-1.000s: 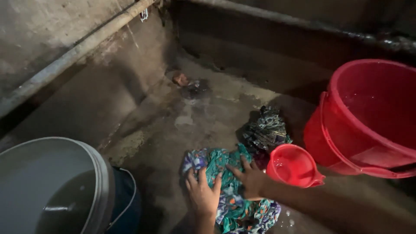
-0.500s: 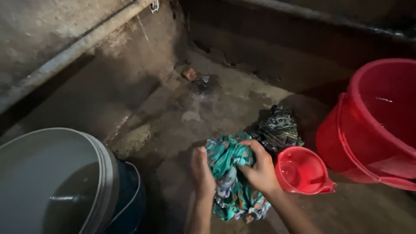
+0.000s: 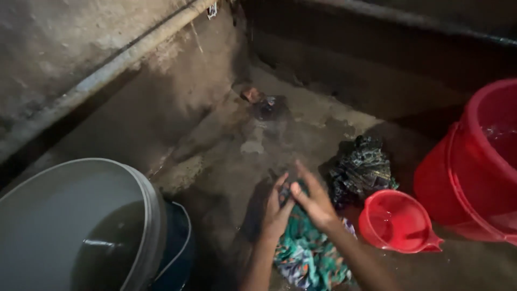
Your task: Washing clothes by hand using water and buckets in a wash area.
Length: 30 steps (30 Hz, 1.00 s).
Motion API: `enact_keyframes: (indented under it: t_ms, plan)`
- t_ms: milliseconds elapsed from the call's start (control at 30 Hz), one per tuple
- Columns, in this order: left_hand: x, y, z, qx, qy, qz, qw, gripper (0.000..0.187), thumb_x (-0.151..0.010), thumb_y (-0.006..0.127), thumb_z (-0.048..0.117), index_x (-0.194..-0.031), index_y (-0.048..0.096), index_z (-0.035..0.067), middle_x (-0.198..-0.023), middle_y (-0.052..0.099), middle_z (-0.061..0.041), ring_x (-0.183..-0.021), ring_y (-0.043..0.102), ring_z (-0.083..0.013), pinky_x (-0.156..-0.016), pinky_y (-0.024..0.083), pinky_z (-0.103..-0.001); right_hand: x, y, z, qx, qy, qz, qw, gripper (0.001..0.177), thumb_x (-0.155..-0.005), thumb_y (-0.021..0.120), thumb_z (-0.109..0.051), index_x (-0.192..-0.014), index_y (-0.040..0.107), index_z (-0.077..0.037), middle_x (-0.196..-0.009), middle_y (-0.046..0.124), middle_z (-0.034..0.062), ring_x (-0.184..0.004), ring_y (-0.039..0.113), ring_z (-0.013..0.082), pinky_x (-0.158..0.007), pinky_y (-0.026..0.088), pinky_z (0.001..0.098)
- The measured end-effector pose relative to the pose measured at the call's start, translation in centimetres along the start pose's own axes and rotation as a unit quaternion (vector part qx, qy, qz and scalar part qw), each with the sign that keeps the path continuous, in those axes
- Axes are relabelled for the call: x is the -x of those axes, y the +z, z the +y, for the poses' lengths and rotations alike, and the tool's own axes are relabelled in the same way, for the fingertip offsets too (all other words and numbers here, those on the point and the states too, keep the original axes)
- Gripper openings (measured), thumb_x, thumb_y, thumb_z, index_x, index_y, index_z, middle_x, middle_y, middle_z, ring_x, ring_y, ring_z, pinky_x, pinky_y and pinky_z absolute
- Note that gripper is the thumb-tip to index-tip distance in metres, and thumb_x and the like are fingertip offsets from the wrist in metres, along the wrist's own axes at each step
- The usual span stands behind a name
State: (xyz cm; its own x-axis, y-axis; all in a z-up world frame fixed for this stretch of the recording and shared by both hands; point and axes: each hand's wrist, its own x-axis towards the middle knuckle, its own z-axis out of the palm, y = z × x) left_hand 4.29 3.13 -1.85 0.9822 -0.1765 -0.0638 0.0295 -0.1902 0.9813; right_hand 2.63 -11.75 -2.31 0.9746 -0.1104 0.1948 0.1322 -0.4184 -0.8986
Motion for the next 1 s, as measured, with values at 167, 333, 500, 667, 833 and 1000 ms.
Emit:
enact_keyframes:
  t_ms: [167,333,500,667,833,1000]
  plan:
    - [1.4,1.8,3.0,0.021,0.202,0.099,0.974,0.032,-0.083,0.065,0.012,-0.114,0.065,0.003,-0.1,0.071,-0.017,-0.096,0.071,-0.0322,-0.088,0.055,-0.039,2.7,-3.0,-7.7,-0.018,-0.157,0.173,0.972,0.047,-0.105,0.054,-0.052,-0.112,0.067,-0.007,-0.111,0.068,0.0102,-0.104,0.067,0.0241,-0.098,0.053,0.0348]
    - [1.6,1.2,1.5,-0.15,0.086,-0.02,0.985,0.029,-0.092,0.062,0.021,-0.115,0.067,0.003,-0.107,0.07,-0.018,-0.103,0.068,-0.036,-0.09,0.053,-0.042,2.8,-0.2,4.4,0.021,0.038,0.065,0.997,0.052,-0.098,0.054,-0.052,-0.101,0.075,-0.005,-0.088,0.079,0.0122,-0.077,0.074,0.0276,-0.075,0.057,0.0369]
    - [-1.9,1.6,-7.5,-0.133,0.11,0.144,0.974,0.039,-0.092,0.071,0.039,-0.113,0.07,0.006,-0.107,0.073,-0.015,-0.103,0.07,-0.0314,-0.092,0.054,-0.041,1.4,-2.3,4.6,0.129,0.12,0.093,0.98,0.052,-0.1,0.056,-0.05,-0.103,0.077,-0.003,-0.098,0.074,0.0205,-0.083,0.071,0.0349,-0.079,0.058,0.0409]
    - [-2.0,2.9,-0.6,0.015,0.167,0.043,0.985,0.054,-0.097,0.068,0.033,-0.136,0.059,-0.003,-0.125,0.067,-0.02,-0.112,0.067,-0.0326,-0.091,0.051,-0.044,-0.2,-1.5,1.7,-0.106,0.1,0.056,0.988,0.063,-0.102,0.059,-0.039,-0.154,0.043,-0.008,-0.148,0.051,0.0139,-0.135,0.045,0.0289,-0.11,0.033,0.0372]
    - [-0.2,4.1,-0.3,0.088,0.209,0.028,0.974,0.038,-0.095,0.067,0.035,-0.116,0.068,0.003,-0.097,0.072,-0.017,-0.086,0.07,-0.0355,-0.078,0.055,-0.044,3.7,-2.2,7.5,0.121,-0.18,0.208,0.954,0.046,-0.099,0.065,-0.025,-0.136,0.057,0.0,-0.126,0.065,0.0163,-0.114,0.061,0.0352,-0.104,0.047,0.0424]
    - [0.1,2.1,-5.5,-0.174,0.17,-0.021,0.97,0.028,-0.092,0.068,0.034,-0.1,0.071,0.007,-0.097,0.072,-0.014,-0.088,0.07,-0.0352,-0.079,0.057,-0.044,3.3,-3.0,3.0,0.3,-0.116,0.169,0.931,0.031,-0.094,0.073,-0.025,-0.117,0.064,-0.007,-0.121,0.067,0.0149,-0.111,0.064,0.0312,-0.1,0.05,0.0419]
